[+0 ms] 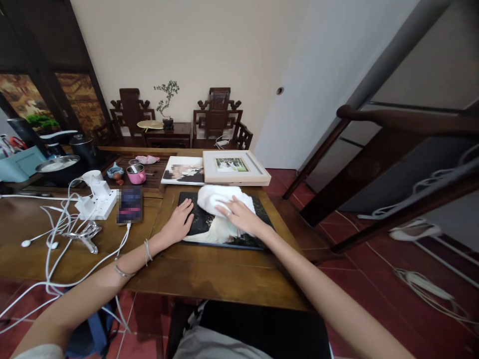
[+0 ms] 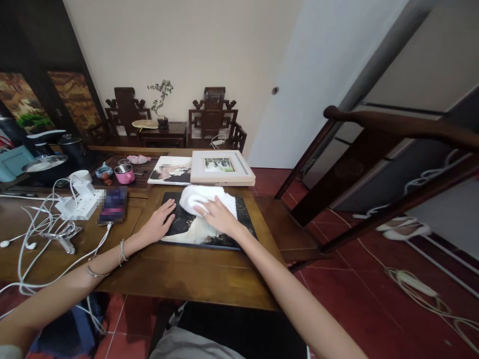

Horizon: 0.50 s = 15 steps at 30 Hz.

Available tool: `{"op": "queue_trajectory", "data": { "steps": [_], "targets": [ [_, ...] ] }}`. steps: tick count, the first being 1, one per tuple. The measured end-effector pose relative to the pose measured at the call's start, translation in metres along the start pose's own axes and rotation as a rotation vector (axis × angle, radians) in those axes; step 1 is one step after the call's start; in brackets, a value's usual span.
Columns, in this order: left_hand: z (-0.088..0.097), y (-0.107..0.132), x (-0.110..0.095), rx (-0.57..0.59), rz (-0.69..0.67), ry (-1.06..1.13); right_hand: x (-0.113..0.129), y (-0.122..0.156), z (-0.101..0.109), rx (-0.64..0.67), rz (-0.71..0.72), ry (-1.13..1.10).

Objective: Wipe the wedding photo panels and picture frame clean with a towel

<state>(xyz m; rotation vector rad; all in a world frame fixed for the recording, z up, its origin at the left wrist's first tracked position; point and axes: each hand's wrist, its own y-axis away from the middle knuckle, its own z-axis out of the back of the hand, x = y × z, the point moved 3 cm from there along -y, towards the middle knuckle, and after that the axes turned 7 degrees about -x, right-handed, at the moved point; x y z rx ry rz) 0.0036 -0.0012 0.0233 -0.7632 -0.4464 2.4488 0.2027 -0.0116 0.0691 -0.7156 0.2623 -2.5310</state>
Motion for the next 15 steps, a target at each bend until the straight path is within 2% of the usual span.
{"op": "queue_trajectory", "data": {
  "steps": [3, 6, 10, 13, 15],
  "targets": [
    [-0.001, 0.0, 0.002, -0.008, -0.006, 0.015, -0.009, -0.031, -0.005, -0.046, -0.022, 0.051],
    [-0.002, 0.0, 0.004, -0.027, 0.003, 0.034, -0.001, -0.03, -0.006, -0.054, -0.001, 0.069],
    [-0.004, 0.002, 0.006, -0.029, 0.0, 0.046, 0.03, 0.019, -0.002, -0.02, 0.121, 0.043],
    [-0.005, 0.003, 0.006, -0.024, 0.005, 0.058, 0.055, 0.066, 0.004, 0.057, 0.174, 0.033],
    [-0.004, 0.003, 0.006, -0.036, 0.021, 0.071, 0.065, 0.087, 0.009, 0.105, 0.194, 0.037]
  ]
}}
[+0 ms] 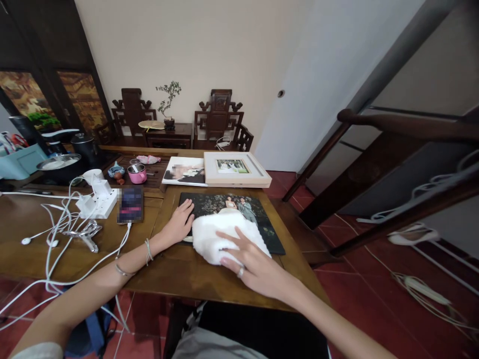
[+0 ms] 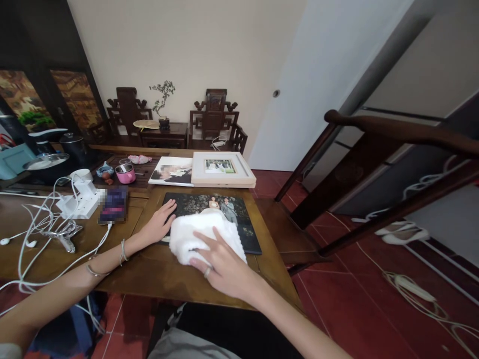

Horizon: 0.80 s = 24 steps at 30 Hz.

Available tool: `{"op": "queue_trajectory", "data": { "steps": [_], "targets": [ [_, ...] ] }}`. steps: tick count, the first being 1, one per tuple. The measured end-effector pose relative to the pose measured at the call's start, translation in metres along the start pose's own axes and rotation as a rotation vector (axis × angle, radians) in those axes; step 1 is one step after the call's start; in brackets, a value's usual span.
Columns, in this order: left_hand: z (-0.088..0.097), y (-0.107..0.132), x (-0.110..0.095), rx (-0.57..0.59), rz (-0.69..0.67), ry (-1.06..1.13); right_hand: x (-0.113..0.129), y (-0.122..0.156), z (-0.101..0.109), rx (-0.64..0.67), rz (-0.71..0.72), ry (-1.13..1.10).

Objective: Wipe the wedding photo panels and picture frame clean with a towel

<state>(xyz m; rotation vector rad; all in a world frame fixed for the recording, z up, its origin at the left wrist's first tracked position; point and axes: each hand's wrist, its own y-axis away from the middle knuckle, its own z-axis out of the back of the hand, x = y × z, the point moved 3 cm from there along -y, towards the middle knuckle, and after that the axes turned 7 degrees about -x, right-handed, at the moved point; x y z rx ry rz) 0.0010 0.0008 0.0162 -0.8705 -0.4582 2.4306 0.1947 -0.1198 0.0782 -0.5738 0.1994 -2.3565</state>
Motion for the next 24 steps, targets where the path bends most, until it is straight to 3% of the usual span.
{"op": "queue_trajectory", "data": {
  "steps": [4, 10, 14, 17, 20, 22, 24],
  "targets": [
    [0.001, -0.001, -0.002, 0.014, 0.016, -0.003, -0.009, 0.004, 0.005, -0.003, 0.001, -0.033],
    [0.004, -0.002, -0.006, 0.013, 0.038, 0.027, -0.062, -0.056, -0.003, -0.149, -0.184, 0.015],
    [0.017, -0.005, -0.011, -0.139, 0.104, 0.177, -0.048, -0.083, -0.017, -0.129, -0.174, 0.125],
    [0.027, -0.007, -0.013, -0.275, 0.135, 0.277, -0.017, -0.076, -0.02, -0.058, -0.024, 0.055],
    [0.028, -0.007, -0.013, -0.303, 0.146, 0.286, -0.002, -0.051, -0.014, 0.04, 0.059, -0.11],
    [0.024, -0.007, -0.011, -0.262, 0.15, 0.246, -0.011, -0.035, -0.009, 0.081, -0.01, -0.19],
    [0.017, -0.006, -0.01, -0.159, 0.14, 0.171, -0.033, -0.024, -0.005, 0.075, -0.167, -0.22]
  ]
}}
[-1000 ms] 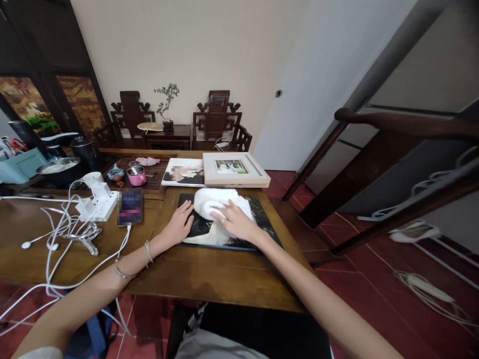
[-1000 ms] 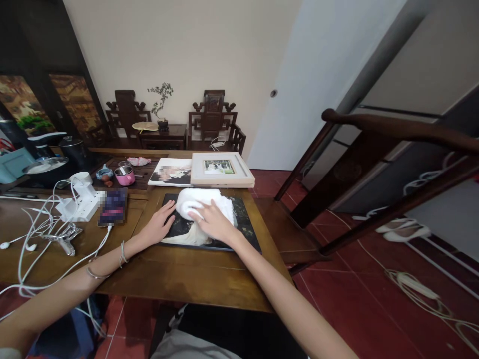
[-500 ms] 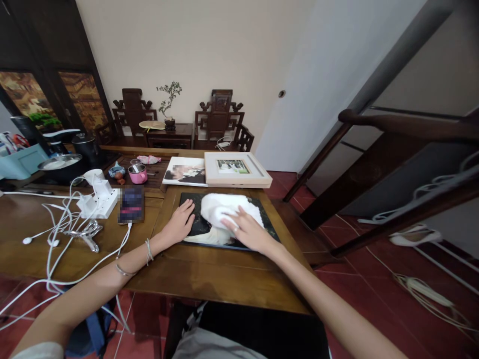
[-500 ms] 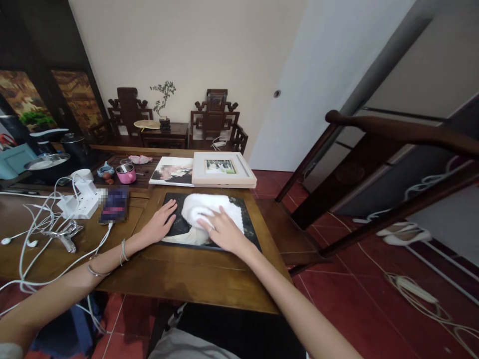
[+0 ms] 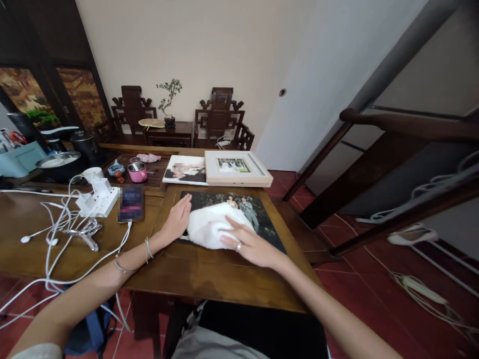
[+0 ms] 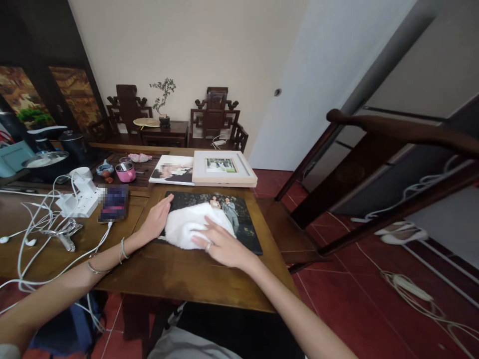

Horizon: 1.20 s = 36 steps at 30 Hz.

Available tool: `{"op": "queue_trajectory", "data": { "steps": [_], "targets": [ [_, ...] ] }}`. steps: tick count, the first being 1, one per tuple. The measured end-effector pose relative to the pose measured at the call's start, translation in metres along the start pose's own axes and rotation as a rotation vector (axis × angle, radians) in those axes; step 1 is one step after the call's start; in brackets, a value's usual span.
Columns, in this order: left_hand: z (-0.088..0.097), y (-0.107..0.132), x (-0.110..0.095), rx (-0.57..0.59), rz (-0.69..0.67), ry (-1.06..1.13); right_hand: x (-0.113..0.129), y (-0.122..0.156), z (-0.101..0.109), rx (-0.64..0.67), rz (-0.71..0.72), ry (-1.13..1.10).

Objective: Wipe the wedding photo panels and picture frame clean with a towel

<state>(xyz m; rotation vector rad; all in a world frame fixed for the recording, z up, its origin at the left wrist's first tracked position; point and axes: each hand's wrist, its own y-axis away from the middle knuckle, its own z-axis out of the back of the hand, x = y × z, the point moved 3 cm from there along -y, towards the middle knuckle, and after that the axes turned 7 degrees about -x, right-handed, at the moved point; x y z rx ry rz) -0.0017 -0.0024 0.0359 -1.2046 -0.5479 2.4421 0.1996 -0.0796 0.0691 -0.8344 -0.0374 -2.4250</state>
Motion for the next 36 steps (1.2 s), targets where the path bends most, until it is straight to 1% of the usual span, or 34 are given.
{"op": "queue_trajectory", "data": {
  "steps": [2, 3, 5, 7, 10, 12, 13, 15, 17, 19, 22, 24, 25, 26, 28, 30, 31, 33, 35, 36],
  "targets": [
    [-0.007, 0.002, 0.004, 0.11, -0.023, -0.087, -0.024, -0.004, 0.009, -0.076, -0.158, 0.002],
    [-0.009, 0.003, 0.005, 0.145, -0.038, -0.121, -0.033, -0.011, 0.012, -0.123, -0.214, 0.012],
    [-0.012, 0.005, 0.008, 0.175, -0.06, -0.164, -0.044, -0.032, 0.017, -0.216, -0.269, 0.04],
    [-0.012, 0.005, 0.01, 0.178, -0.075, -0.181, -0.043, -0.062, 0.017, -0.278, -0.274, 0.059],
    [-0.01, 0.003, 0.008, 0.171, -0.102, -0.176, -0.03, -0.104, 0.007, -0.303, -0.251, 0.052],
    [-0.009, 0.002, 0.006, 0.162, -0.132, -0.156, -0.02, -0.12, -0.002, -0.299, -0.228, 0.034],
    [-0.009, 0.002, 0.005, 0.16, -0.147, -0.144, -0.017, -0.122, -0.007, -0.296, -0.217, 0.026],
    [-0.009, 0.002, 0.004, 0.16, -0.158, -0.122, -0.018, -0.116, -0.011, -0.291, -0.202, 0.014],
    [-0.01, 0.003, 0.006, 0.162, -0.136, -0.115, -0.029, -0.099, -0.007, -0.29, -0.207, 0.011],
    [-0.011, 0.004, 0.008, 0.163, -0.1, -0.128, -0.048, -0.075, 0.006, -0.312, -0.24, 0.021],
    [-0.011, 0.005, 0.009, 0.152, -0.067, -0.13, -0.08, -0.036, 0.03, -0.393, -0.325, 0.057],
    [-0.01, 0.004, 0.008, 0.121, -0.043, -0.088, -0.091, -0.012, 0.04, -0.435, -0.354, 0.101],
    [-0.009, 0.003, 0.008, 0.087, -0.014, -0.057, -0.092, -0.002, 0.041, -0.432, -0.338, 0.131],
    [-0.008, 0.002, 0.009, 0.044, 0.027, -0.014, -0.088, 0.008, 0.04, -0.418, -0.303, 0.169],
    [-0.004, -0.002, 0.011, -0.057, 0.145, 0.137, -0.072, 0.023, 0.031, -0.365, -0.202, 0.251],
    [0.001, -0.005, 0.015, -0.136, 0.296, 0.378, -0.047, 0.032, 0.017, -0.305, -0.116, 0.309],
    [0.003, -0.007, 0.016, -0.146, 0.381, 0.52, -0.034, 0.034, 0.01, -0.28, -0.082, 0.328],
    [0.009, -0.01, 0.02, -0.165, 0.568, 0.736, -0.01, 0.031, -0.002, -0.242, -0.023, 0.349],
    [0.016, -0.011, 0.022, -0.172, 0.732, 0.866, 0.008, 0.021, -0.011, -0.233, 0.027, 0.371],
    [0.02, -0.011, 0.023, -0.181, 0.786, 0.908, 0.015, 0.014, -0.015, -0.236, 0.047, 0.384]
  ]
}}
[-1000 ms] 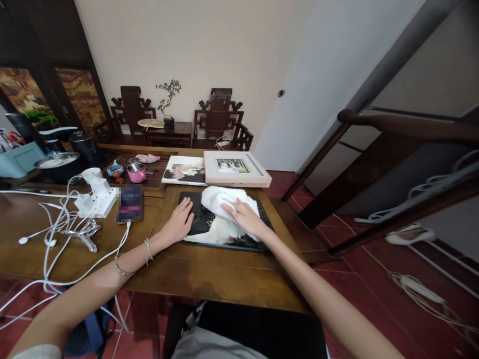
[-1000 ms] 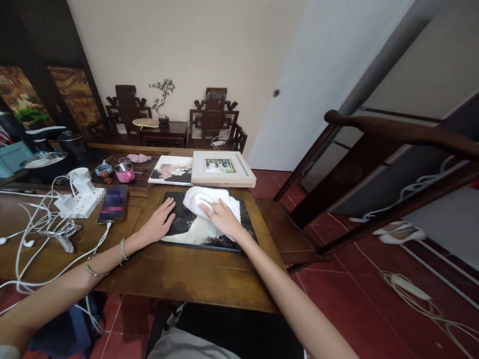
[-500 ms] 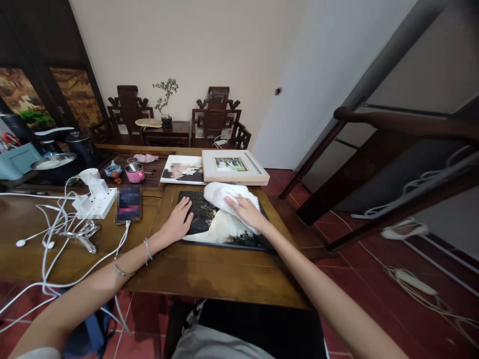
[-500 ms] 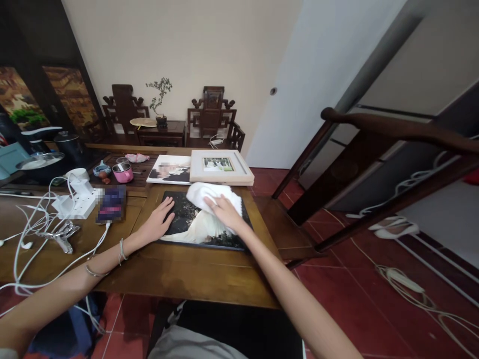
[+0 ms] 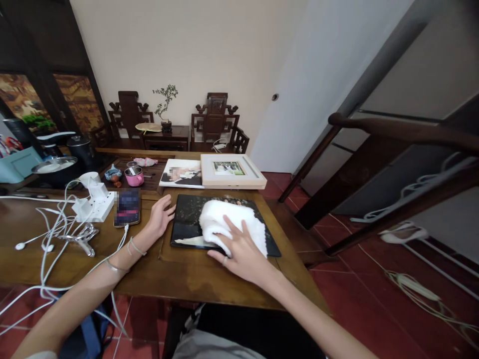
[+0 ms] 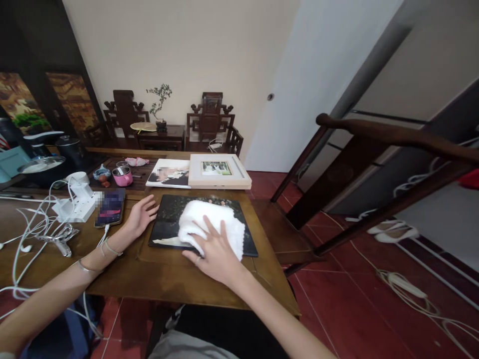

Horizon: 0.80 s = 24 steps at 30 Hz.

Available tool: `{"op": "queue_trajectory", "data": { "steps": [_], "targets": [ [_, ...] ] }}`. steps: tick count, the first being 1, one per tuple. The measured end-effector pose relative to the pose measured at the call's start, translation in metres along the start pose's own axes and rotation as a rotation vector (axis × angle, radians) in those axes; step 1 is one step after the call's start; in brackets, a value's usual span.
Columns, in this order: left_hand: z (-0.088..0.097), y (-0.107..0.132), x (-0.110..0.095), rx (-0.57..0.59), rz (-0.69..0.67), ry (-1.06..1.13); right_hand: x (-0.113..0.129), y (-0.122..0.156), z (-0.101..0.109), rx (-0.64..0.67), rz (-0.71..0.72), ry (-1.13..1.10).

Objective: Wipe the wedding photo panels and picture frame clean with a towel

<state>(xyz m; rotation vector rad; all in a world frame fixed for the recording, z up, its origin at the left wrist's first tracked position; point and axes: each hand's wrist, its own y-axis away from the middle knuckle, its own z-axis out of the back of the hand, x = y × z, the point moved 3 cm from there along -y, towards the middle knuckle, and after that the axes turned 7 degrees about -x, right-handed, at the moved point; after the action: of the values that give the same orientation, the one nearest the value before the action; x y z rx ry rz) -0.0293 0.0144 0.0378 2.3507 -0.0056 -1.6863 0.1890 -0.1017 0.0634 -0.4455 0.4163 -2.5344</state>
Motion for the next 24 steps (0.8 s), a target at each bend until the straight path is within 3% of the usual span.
{"op": "queue_trajectory", "data": {
  "steps": [2, 6, 11, 16, 18, 21, 24],
  "targets": [
    [0.004, 0.001, -0.008, -0.026, 0.03, 0.072, 0.014, -0.014, -0.007, -0.022, 0.035, 0.029],
    [0.007, 0.007, -0.02, -0.021, -0.04, 0.166, 0.039, -0.035, -0.02, -0.138, 0.096, 0.12],
    [0.002, 0.016, -0.023, 0.032, -0.104, 0.261, 0.054, -0.031, -0.018, -0.325, 0.134, 0.142],
    [-0.012, 0.02, -0.013, 0.197, -0.073, 0.166, 0.041, -0.005, 0.03, -0.552, 0.127, 0.121],
    [-0.017, 0.022, -0.006, 0.288, -0.005, 0.092, 0.03, 0.003, 0.057, -0.687, 0.014, 0.128],
    [-0.02, 0.028, 0.006, 0.468, 0.201, -0.048, 0.017, 0.008, 0.094, -0.983, -0.252, 0.073],
    [-0.021, 0.037, 0.014, 0.621, 0.309, -0.119, 0.011, 0.003, 0.112, -1.304, -0.466, -0.229]
  ]
}}
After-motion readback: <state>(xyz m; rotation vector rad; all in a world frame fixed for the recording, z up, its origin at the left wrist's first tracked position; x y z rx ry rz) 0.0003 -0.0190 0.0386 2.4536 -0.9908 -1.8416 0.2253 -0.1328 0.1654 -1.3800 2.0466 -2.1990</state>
